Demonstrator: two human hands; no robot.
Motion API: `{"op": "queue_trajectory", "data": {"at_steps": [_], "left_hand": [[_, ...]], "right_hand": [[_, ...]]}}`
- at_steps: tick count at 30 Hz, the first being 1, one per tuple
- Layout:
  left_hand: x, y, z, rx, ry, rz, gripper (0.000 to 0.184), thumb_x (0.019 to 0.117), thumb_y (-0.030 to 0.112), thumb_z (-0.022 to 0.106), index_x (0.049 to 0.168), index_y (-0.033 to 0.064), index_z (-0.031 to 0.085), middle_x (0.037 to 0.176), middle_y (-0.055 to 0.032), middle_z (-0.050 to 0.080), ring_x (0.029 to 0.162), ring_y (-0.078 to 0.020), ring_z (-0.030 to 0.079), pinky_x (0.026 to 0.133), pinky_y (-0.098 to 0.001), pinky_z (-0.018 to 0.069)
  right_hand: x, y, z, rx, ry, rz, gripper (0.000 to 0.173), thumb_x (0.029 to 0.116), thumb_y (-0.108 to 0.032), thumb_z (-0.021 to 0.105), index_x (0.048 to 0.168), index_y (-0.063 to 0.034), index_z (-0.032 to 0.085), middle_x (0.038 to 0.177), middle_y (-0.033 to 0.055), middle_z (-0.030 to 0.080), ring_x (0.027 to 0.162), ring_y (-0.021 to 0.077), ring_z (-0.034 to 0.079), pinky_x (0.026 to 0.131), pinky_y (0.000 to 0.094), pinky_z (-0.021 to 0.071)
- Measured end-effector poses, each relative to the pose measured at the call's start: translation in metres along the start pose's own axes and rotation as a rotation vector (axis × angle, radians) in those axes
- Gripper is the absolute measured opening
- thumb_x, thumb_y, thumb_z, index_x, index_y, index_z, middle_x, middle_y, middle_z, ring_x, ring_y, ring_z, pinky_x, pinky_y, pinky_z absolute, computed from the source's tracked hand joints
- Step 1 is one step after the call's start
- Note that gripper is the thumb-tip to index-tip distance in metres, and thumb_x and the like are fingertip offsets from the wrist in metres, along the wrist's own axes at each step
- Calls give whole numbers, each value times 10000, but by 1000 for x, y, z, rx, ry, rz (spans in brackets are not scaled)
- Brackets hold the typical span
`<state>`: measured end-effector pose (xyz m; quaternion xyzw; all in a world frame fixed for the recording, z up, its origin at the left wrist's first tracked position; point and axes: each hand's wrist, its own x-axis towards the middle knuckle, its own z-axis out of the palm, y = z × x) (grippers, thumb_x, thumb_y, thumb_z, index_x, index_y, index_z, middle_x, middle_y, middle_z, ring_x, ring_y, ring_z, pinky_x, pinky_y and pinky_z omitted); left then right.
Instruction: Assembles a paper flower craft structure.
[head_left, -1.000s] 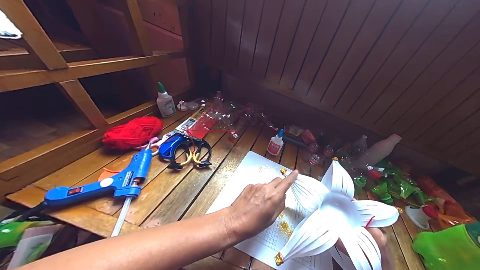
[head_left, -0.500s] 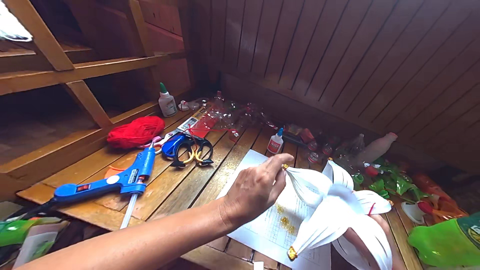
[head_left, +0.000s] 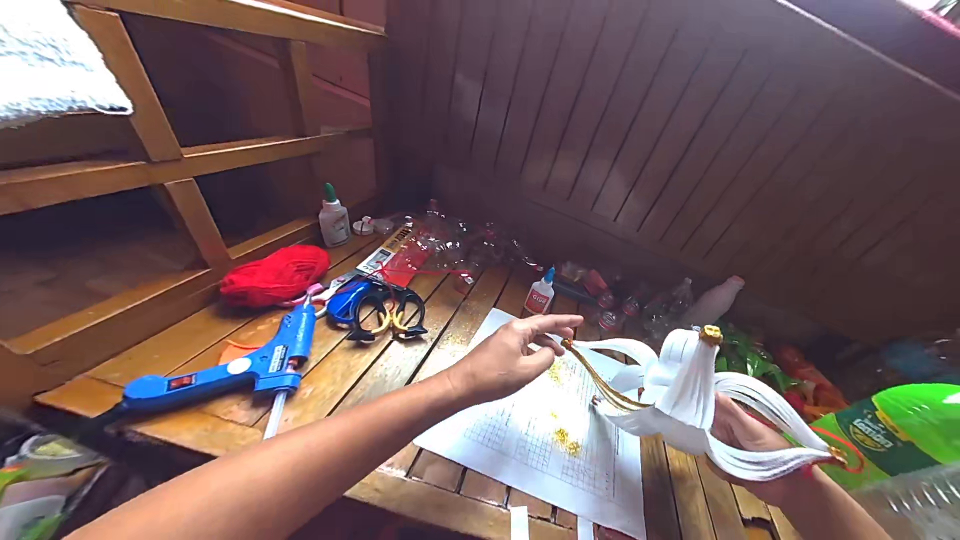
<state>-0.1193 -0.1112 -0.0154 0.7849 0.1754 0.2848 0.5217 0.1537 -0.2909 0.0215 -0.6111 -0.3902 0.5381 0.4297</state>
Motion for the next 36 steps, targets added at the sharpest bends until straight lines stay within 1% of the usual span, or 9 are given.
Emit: {"op": "queue_trajectory", "data": {"at_steps": [4,9,15,19,23,26,28,32,36], "left_hand": [[1,5,4,-40,-27,49,403,1044,45,481,1439,36,559,1358,-102,628,1079,-62,669,938,-230,542],[8,11,2,-56,7,75,343,1060,41,489,1384,-13,591,1216,-74,701,1000,-25,693,926,-198,552],[20,29,-6,-7,4,24,322,1072,81,497,1362,-7,606,1177,-70,707,984,-37,696,902,-213,562],[27,41,-12,-21,19,-48,311,1077,93,500,1354,4,611,1124,-52,721,948,-42,702,868,-219,569],[30,45,-13,-97,26,-142,285,1070,75,514,1322,-7,618,1027,-25,728,891,-53,709,838,-234,581],[30,43,-13,-152,25,-192,271,1065,66,521,1306,0,625,1000,-20,730,861,-63,711,807,-236,584],[29,43,-11,-187,38,-218,264,1065,62,519,1297,-1,629,1001,-27,731,854,-72,714,794,-239,587],[25,44,-6,-247,75,-278,249,1064,58,519,1277,6,639,1004,-36,734,866,-92,721,786,-251,592],[20,41,-2,-275,100,-338,244,1071,60,503,1266,0,638,995,-48,732,854,-99,719,764,-247,588]], "right_hand": [[3,-10,-4,59,-127,52,415,1050,-513,324,1004,-240,634,853,-74,727,596,-48,607,459,106,433],[8,-12,-13,115,-227,52,399,1046,-508,348,997,-253,650,845,-64,723,544,-45,575,425,105,412],[21,-16,-29,145,-345,80,516,1039,-561,330,868,-233,690,582,-87,558,414,-48,446,393,102,373],[29,-18,-43,242,-574,85,489,998,-611,482,999,-178,711,624,-89,573,436,-59,495,422,81,419],[27,-18,-48,164,-526,100,328,971,-465,611,998,-157,724,659,-83,614,417,-95,431,405,51,358],[23,-20,-48,148,-477,95,324,999,-406,554,970,-130,720,631,-60,609,394,-87,415,385,60,346],[20,-21,-51,134,-436,90,393,1054,-364,376,941,-137,676,645,-52,610,392,-85,392,379,63,323],[13,-22,-53,196,-449,81,483,1076,-443,294,910,-163,651,706,-47,655,402,-85,409,384,63,319],[5,-28,-45,191,-398,80,669,1083,-417,57,1035,-155,671,872,-16,747,416,-83,421,390,73,314]]}}
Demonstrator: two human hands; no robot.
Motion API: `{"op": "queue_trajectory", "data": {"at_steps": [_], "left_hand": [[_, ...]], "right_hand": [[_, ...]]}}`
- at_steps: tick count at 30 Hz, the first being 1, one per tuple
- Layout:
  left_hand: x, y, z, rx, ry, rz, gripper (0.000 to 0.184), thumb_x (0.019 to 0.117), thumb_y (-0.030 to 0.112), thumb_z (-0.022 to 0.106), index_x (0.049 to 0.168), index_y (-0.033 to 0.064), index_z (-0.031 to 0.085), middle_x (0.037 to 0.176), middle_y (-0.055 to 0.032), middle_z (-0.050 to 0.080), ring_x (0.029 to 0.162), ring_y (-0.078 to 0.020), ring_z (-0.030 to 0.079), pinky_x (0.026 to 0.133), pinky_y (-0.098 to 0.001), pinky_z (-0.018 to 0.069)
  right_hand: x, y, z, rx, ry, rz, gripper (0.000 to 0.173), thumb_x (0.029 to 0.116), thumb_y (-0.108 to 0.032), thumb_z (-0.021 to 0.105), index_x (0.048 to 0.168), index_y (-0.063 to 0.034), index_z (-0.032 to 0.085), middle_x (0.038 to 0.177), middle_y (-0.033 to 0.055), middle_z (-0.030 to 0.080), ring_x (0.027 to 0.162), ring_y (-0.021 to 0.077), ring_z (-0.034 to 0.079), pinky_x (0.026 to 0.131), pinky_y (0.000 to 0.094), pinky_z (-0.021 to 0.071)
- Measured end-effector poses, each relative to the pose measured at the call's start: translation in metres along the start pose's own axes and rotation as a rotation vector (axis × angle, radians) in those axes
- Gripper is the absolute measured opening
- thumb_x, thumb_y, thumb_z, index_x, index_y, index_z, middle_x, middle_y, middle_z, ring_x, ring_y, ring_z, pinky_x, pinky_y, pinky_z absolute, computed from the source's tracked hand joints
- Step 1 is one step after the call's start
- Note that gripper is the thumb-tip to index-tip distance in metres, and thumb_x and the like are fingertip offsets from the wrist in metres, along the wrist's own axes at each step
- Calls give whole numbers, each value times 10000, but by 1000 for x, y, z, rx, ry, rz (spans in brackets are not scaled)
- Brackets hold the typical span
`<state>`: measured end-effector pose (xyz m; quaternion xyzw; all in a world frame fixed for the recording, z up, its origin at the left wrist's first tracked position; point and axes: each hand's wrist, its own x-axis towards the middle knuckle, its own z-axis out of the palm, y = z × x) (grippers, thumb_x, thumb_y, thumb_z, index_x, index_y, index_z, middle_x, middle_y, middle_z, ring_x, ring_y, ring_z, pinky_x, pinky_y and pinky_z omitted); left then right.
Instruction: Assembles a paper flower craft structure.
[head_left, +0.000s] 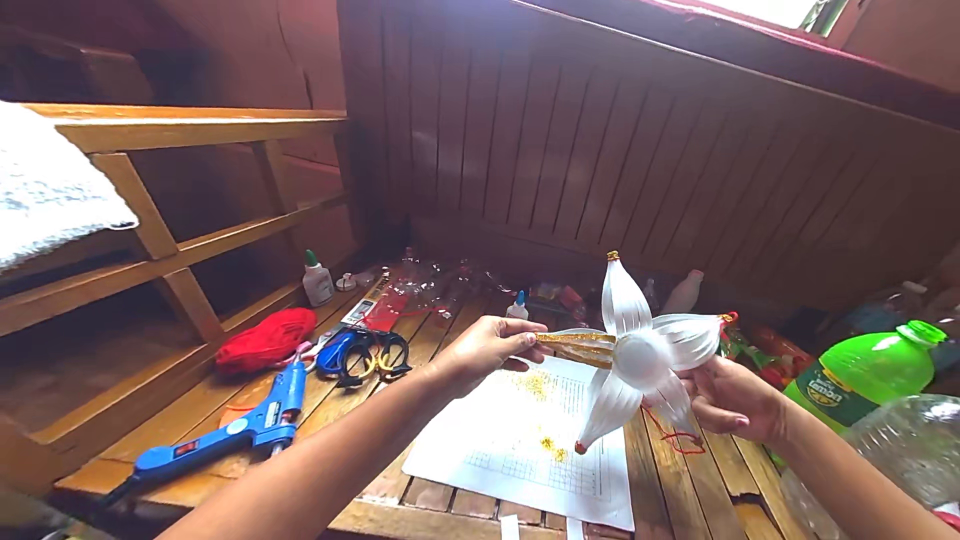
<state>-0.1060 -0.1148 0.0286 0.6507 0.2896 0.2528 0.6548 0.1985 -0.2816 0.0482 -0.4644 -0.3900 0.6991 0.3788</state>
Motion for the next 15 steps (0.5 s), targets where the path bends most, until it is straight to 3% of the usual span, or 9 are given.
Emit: {"op": "queue_trajectory", "data": {"at_steps": [3,8,13,15], "left_hand": [[-3,-3,3,-24,11,-46,241,1074,59,496,1262,2,635,1003,-52,733,847,-104,718,757,-247,586],[-9,-11,10,-58,44,-95,238,1073,62,498,1259,-5,632,999,-54,730,834,-107,713,743,-249,580],[-21,-20,19,-69,38,-123,252,1076,70,496,1279,-1,627,1022,-61,737,843,-113,716,730,-251,578],[-27,-23,23,-68,29,-126,255,1079,81,492,1277,6,634,1012,-57,738,836,-112,718,723,-251,579]], "right_hand": [[-1,-1,2,-60,87,-17,670,1082,-398,27,1073,-154,652,908,-8,743,422,-65,427,383,88,314],[-2,-6,21,-256,386,22,440,1100,-257,137,1124,-156,564,816,-51,696,390,-53,381,359,103,301],[-4,-1,20,-380,483,-71,318,1107,-180,301,903,-132,540,588,-67,548,356,-39,318,350,120,280],[-6,-1,19,-414,462,-93,285,1100,-155,328,916,-125,544,573,-68,525,365,-38,309,355,124,267]]}}
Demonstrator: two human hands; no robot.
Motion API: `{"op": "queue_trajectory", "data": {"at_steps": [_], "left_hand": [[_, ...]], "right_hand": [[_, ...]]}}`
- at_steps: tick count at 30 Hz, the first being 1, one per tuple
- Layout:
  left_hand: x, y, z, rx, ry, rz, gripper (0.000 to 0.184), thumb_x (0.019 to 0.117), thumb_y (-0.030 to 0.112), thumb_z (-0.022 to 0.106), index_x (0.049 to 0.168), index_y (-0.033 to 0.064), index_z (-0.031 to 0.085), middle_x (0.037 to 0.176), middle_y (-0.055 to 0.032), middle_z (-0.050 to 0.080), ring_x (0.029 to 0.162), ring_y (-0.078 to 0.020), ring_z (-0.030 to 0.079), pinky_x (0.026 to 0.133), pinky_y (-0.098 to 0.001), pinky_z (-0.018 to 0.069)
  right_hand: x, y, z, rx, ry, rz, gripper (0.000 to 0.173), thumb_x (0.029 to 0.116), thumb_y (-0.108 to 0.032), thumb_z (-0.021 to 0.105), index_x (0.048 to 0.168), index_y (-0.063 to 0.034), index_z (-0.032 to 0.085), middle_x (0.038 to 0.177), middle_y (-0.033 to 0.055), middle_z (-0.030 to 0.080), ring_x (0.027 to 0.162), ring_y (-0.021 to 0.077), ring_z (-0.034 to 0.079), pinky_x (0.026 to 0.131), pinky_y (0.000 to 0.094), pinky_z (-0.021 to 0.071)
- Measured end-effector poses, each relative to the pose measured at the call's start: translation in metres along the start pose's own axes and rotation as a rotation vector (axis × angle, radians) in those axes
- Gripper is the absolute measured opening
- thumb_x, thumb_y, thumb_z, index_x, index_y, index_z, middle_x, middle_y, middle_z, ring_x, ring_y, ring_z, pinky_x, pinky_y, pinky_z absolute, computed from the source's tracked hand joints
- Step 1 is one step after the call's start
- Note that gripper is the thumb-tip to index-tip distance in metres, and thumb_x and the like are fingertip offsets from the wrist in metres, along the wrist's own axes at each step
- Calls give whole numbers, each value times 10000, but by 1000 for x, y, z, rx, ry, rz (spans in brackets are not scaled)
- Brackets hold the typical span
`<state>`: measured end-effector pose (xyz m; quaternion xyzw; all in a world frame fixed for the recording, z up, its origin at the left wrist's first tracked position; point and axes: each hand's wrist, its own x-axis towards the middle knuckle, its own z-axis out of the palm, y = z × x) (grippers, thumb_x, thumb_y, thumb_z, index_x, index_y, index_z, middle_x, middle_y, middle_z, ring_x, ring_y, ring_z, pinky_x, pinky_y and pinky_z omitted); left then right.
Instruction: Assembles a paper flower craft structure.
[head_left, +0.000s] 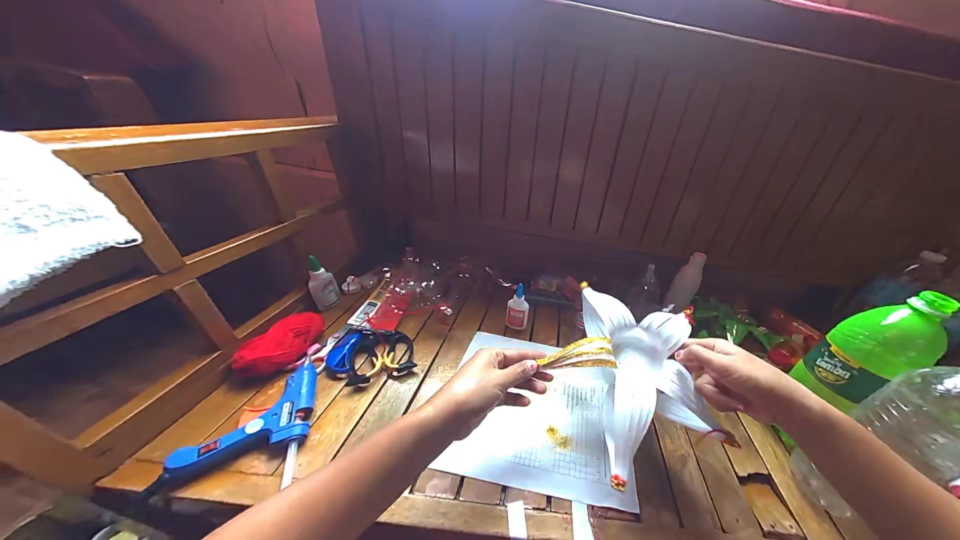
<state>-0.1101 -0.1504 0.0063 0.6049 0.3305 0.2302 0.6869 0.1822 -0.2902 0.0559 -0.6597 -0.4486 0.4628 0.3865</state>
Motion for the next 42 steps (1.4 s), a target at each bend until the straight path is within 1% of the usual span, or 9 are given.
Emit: {"op": "queue_trajectory", "data": {"at_steps": [5,10,14,19,22,26,29,34,42], "left_hand": [[-10,-9,5,-6,-13,-23,247,1074,69,496,1269,10,636,1010,-52,744,836,-112,722,715,-252,582],[-13,-20,10,8,-15,-61,262,1075,67,492,1293,7,624,1023,-53,743,827,-110,719,702,-248,577],[-14,-29,15,24,-11,-85,274,1079,78,489,1313,13,616,1041,-55,744,827,-109,716,698,-250,570],[-15,-36,21,70,-11,-104,280,1083,99,491,1320,28,621,1054,-39,747,835,-98,712,693,-250,562],[-17,-41,26,93,-24,-108,287,1084,99,485,1328,30,620,1069,-34,744,838,-94,706,698,-253,556],[-20,-45,32,90,-35,-120,284,1083,95,485,1322,36,628,1068,-26,748,837,-90,707,690,-248,554],[-22,-47,36,87,-47,-135,287,1083,92,485,1324,34,628,1077,-25,745,841,-90,706,693,-246,553],[-24,-51,40,68,-96,-156,298,1078,87,490,1345,40,614,1099,-26,741,867,-98,714,718,-250,569],[-32,-57,46,14,-238,-149,342,1045,23,499,1379,29,571,1170,-37,721,920,-110,719,749,-255,587]], "right_hand": [[-2,6,-2,-8,-9,-22,236,1093,-136,358,992,-100,569,607,-54,546,365,-40,314,350,119,275],[-1,18,-1,-7,-4,8,225,1085,-137,382,965,-101,570,592,-55,500,366,-29,297,353,125,264],[1,28,-4,8,-21,27,211,1085,-138,393,976,-104,570,574,-63,481,364,-27,297,352,126,261],[4,37,-7,-11,-24,44,205,1093,-147,387,1020,-99,573,610,-57,521,369,-31,301,353,126,264],[5,41,-10,-37,-22,49,204,1091,-156,391,1042,-99,582,620,-63,505,373,-30,295,355,126,265],[8,45,-15,-40,-17,58,202,1092,-155,395,1074,-91,586,687,-54,555,381,-35,296,358,123,268],[12,46,-18,-62,-14,57,194,1092,-166,412,1068,-90,589,699,-52,564,384,-32,300,362,125,269],[22,46,-22,-129,-10,55,212,1089,-206,446,980,-98,593,608,-69,487,379,-25,294,364,134,261],[36,43,-28,-210,-8,52,245,1091,-233,461,959,-86,604,570,-83,461,377,-26,280,372,139,251]]}}
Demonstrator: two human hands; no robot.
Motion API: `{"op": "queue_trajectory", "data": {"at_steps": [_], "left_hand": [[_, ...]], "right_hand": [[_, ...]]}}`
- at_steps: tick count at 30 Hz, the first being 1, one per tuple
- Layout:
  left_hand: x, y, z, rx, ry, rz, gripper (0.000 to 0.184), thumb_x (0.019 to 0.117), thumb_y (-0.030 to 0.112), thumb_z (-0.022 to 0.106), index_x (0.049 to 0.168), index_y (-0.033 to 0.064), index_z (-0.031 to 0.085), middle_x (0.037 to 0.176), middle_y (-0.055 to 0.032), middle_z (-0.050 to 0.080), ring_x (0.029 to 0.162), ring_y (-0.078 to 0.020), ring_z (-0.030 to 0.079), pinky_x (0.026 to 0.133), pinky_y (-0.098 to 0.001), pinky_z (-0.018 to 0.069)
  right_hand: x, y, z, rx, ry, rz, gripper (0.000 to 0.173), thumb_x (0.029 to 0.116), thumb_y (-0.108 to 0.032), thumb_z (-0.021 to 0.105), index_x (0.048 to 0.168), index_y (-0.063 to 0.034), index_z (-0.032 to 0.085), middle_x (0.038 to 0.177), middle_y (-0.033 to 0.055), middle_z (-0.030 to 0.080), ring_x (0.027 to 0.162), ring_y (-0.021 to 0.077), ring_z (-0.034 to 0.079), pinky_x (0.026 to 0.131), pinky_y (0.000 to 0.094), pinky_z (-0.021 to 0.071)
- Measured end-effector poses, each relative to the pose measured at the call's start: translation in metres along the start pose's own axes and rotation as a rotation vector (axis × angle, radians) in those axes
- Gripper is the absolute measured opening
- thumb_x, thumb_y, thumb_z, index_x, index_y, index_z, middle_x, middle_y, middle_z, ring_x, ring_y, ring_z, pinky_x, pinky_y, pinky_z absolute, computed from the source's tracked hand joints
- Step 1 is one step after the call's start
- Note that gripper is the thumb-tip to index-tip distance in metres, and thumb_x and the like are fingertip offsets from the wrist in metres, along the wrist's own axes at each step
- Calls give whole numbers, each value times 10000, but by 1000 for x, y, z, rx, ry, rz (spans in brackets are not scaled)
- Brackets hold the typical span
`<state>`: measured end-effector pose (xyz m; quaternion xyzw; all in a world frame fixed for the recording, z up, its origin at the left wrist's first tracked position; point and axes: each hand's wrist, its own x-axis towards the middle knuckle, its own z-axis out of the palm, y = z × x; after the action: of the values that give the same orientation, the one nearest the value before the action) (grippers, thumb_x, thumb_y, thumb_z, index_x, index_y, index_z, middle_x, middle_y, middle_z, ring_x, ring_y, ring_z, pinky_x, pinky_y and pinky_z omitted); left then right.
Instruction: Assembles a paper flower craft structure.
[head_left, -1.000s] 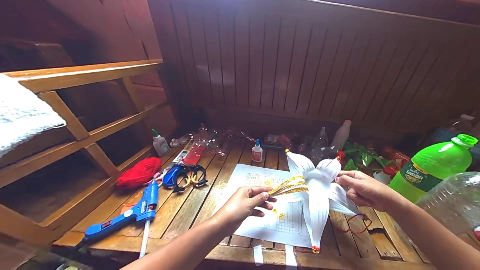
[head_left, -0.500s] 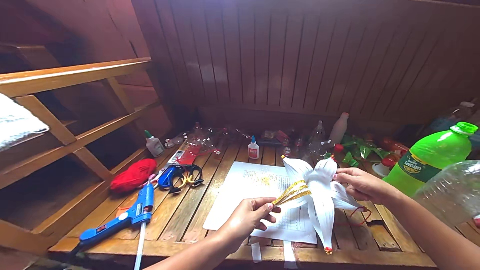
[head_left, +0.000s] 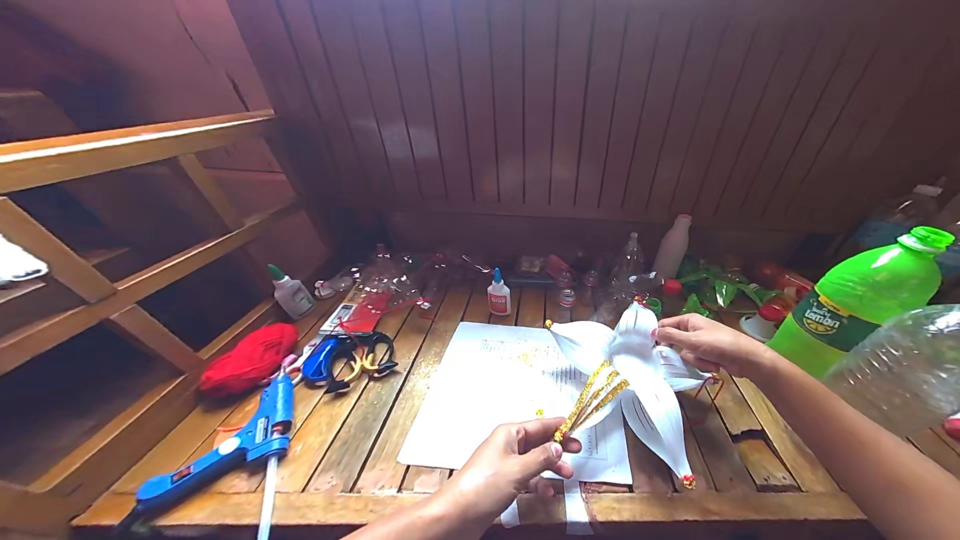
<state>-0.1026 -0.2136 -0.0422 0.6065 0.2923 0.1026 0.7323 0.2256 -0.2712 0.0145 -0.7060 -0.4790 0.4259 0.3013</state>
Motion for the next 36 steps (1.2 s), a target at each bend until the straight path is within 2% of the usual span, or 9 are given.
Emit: {"op": "queue_trajectory", "data": {"at_steps": [5,9,25,30,36], "left_hand": [[0,-4,3,-2,-63,-8,371,1039,20,497,1406,35,544,1186,-28,713,927,-108,717,771,-257,590],[3,-7,4,-11,-100,1,396,1033,6,498,1428,20,517,1195,-36,706,922,-111,716,780,-259,592],[7,-13,3,-13,-133,-52,415,1036,3,478,1450,33,491,1220,-46,686,918,-123,716,797,-273,600],[9,-11,-1,-16,-102,-12,423,1023,2,499,1445,31,501,1194,-32,698,909,-111,715,797,-263,599],[8,2,-10,41,75,72,351,1042,26,461,1372,21,579,1132,-32,721,861,-93,709,750,-244,587]], "right_hand": [[8,-2,-1,-25,15,-24,243,1089,-234,470,977,-72,612,608,-77,495,392,-29,285,383,140,252],[15,-4,-1,-95,25,-32,258,1087,-263,476,1014,-60,615,615,-67,474,405,-19,293,395,153,263],[25,7,5,-158,48,-100,287,1070,-285,509,930,-64,627,597,-59,436,417,3,307,421,174,277],[20,5,4,-146,65,-134,281,1070,-263,512,930,-54,636,609,-56,459,430,-2,326,429,174,284],[-3,-7,-6,8,28,-220,136,1022,-189,601,942,-105,672,626,-101,572,412,-55,357,391,129,291]]}}
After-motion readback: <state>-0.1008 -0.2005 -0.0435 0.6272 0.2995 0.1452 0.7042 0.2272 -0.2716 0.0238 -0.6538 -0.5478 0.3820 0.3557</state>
